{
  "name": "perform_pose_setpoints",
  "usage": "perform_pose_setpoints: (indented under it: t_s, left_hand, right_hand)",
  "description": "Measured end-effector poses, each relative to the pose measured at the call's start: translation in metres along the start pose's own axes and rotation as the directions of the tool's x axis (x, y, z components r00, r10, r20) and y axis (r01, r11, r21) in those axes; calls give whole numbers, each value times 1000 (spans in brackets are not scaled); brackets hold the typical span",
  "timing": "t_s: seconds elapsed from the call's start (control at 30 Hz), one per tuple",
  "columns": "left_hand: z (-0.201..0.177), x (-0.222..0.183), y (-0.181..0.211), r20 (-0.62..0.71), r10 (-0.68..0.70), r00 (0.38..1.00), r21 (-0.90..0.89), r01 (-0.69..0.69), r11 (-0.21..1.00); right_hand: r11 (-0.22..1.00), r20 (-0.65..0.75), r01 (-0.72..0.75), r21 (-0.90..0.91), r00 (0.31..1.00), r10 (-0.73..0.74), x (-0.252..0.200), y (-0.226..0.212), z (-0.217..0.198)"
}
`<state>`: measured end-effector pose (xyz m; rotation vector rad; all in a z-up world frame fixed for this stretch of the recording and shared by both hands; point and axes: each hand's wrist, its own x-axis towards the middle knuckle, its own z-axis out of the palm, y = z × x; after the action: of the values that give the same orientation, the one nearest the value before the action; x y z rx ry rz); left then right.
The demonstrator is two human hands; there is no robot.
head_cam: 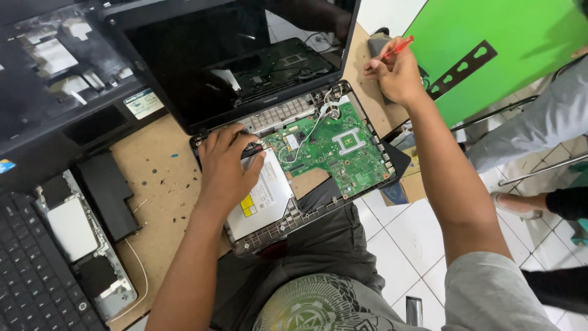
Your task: Connecting internal ribbon cables and components to a laptop motherboard during a repair process.
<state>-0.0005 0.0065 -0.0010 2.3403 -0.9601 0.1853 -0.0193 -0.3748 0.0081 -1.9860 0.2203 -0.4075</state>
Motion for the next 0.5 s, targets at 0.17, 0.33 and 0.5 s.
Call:
perform_pose_setpoints:
  t_s: [0.17, 0.33, 0.5]
  left_hand:
    - [0, 2, 0, 17, -24, 1000, 20, 23, 1000]
    - [1, 1, -1, 8, -15, 1000, 13, 15, 1000]
    - [2, 1, -3, 20, -24, 1000, 24, 23, 999]
  right_hand:
    - [999, 25, -33, -30, 999, 34, 1, -7, -3]
    - [996, 30, -40, -76, 999, 42, 2, -6, -5]
    - [997, 8, -9, -71, 1000, 10, 5, 1, -6]
